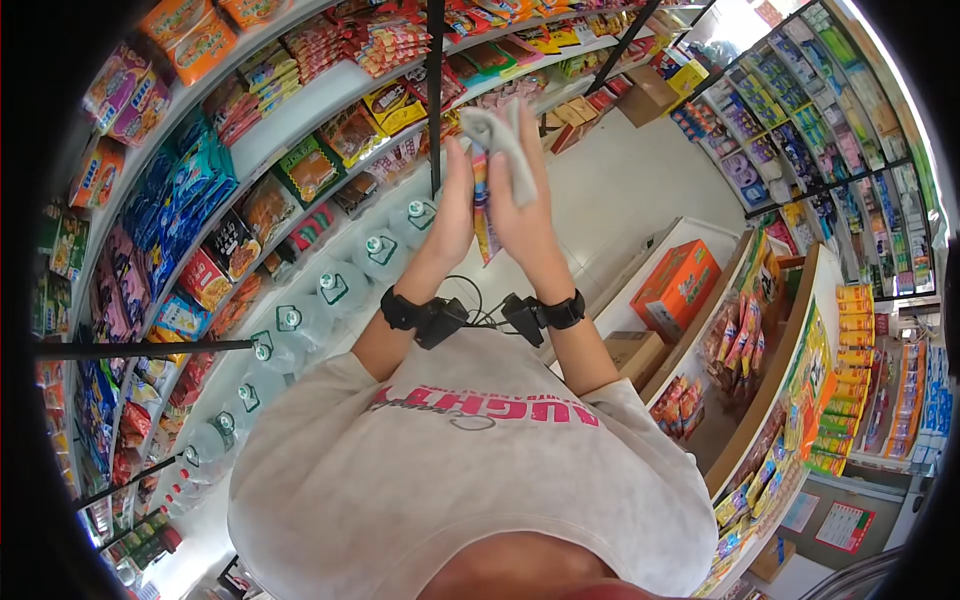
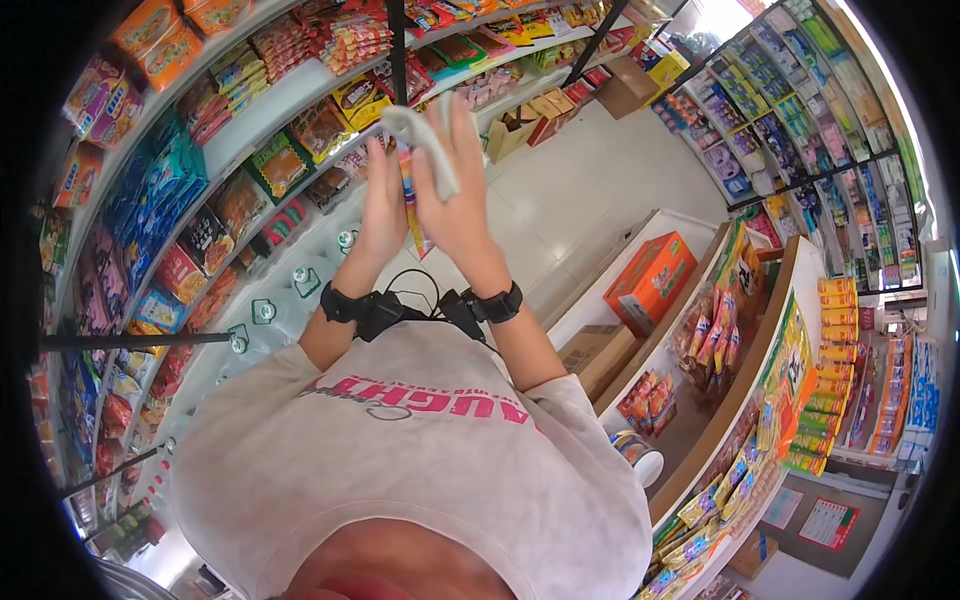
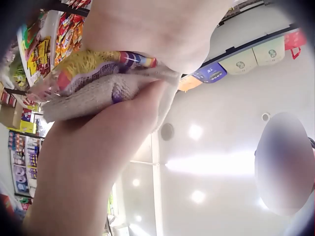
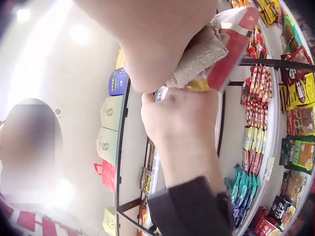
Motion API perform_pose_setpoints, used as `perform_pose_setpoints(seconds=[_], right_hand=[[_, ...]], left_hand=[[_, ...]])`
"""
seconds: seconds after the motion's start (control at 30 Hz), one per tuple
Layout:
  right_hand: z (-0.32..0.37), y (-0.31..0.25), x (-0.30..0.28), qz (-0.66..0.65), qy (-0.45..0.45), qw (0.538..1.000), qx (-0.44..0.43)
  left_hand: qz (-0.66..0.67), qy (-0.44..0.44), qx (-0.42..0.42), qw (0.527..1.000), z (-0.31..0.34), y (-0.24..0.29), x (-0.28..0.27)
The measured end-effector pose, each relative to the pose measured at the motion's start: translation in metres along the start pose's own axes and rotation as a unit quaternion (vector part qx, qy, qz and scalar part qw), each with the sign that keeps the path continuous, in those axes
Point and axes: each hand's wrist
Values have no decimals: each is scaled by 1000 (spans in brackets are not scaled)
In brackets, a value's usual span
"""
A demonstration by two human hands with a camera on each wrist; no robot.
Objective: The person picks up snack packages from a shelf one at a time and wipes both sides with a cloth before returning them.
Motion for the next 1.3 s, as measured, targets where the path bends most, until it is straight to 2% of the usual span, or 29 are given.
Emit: perform_pose_setpoints(seconds=[0.03,0.1,0.13,0.2,0.23,0.27,0.3,0.33,0.37,0.4,0.47,0.5,0.6,0.73,0.8,0.87,0.9,1.0,1.1,1.13,1.27,1.3], right_hand=[[2,-9,-1,78,-22,994,-70],[2,-28,0,94,-78,987,-109],[3,-32,2,101,-104,981,-126],[-7,-23,-3,123,-53,980,-144],[-11,-15,-7,140,-15,980,-139],[-11,-7,-10,158,22,978,-134],[-10,0,-11,123,58,990,-38],[-12,6,-15,18,69,996,52],[-15,10,-20,-88,76,983,140],[-18,13,-24,-194,81,951,225],[-10,26,-33,-277,74,911,297],[-7,28,-35,-317,71,886,332],[14,25,-27,-208,20,944,254],[32,19,-31,-160,-30,944,287],[37,14,-34,-169,-28,943,287],[37,14,-42,-157,-63,942,289],[37,15,-47,-149,-79,942,290],[28,16,-58,-88,-45,961,259],[30,28,-62,-4,57,983,173],[30,28,-62,16,36,989,140],[33,7,-46,99,-72,992,-1],[33,0,-38,120,-103,987,-40]], left_hand=[[35,19,-28,999,0,4,0],[102,53,-86,990,2,15,-1],[80,41,-73,993,4,15,-1],[33,11,-51,998,5,15,1],[14,34,-31,999,3,2,-3],[-69,5,-24,997,6,-5,-8],[-151,-26,-12,988,8,-4,-7],[-231,-56,1,971,9,-4,-7],[-169,-10,-44,985,7,-9,-13],[-130,15,-42,991,6,-10,-13],[-54,65,-36,996,5,-9,-12],[13,133,-19,991,6,8,9],[7,195,59,979,-13,1,-21],[42,196,41,979,-17,21,-31],[28,198,22,980,-20,17,-36],[21,203,-8,979,-20,13,-33],[20,179,-20,984,-19,11,-34],[-82,138,-54,986,-24,3,-44],[-187,81,-62,977,-19,-2,-41],[-220,68,-57,972,-16,-3,-37],[14,-24,-119,993,-18,-11,-16],[21,64,-98,993,-21,-13,-7]])
Point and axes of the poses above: each hand's wrist, its own z-axis away from the middle knuckle, its own x-axis out of the palm, y = z × x, and after that the axes turned 1 degree about -y, right-handed
